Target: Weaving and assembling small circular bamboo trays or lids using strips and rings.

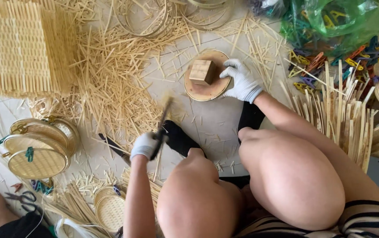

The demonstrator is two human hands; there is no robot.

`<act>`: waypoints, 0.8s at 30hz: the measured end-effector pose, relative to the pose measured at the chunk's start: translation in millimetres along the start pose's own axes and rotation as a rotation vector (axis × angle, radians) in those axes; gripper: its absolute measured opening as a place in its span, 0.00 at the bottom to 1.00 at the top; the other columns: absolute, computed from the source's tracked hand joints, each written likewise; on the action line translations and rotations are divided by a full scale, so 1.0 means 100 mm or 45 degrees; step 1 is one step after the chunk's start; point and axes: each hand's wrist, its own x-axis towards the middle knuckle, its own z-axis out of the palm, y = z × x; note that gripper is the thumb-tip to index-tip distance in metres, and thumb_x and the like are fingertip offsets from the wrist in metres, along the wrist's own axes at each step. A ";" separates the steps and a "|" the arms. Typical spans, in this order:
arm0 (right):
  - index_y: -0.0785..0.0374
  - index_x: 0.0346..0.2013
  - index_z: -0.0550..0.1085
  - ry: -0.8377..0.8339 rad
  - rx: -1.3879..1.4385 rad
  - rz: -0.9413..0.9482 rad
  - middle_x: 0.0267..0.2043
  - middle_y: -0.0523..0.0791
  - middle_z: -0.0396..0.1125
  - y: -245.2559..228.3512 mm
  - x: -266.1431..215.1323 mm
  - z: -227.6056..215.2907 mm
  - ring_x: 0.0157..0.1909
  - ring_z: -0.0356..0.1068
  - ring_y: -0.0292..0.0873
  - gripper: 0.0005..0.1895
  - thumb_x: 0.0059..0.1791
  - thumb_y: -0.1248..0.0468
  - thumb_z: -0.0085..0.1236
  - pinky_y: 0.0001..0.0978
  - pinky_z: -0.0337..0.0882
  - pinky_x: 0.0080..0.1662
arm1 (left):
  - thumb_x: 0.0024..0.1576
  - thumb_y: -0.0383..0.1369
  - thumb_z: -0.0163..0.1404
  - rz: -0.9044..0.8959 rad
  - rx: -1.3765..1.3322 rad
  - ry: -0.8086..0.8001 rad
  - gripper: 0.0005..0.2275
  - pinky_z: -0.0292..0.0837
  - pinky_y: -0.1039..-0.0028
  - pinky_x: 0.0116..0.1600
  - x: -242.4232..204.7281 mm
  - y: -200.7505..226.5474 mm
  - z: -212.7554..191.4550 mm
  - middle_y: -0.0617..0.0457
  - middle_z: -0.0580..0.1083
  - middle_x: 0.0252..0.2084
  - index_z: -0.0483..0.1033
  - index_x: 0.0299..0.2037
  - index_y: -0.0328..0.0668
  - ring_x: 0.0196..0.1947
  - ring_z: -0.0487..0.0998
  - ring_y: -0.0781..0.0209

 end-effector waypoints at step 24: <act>0.62 0.65 0.62 -0.525 -0.474 0.206 0.60 0.58 0.62 -0.28 0.60 0.54 0.60 0.62 0.61 0.48 0.42 0.37 0.64 0.49 0.64 0.61 | 0.58 0.33 0.54 0.238 -0.578 1.254 0.08 0.74 0.58 0.50 1.08 0.00 0.01 0.41 0.77 0.41 0.78 0.45 0.40 0.42 0.79 0.41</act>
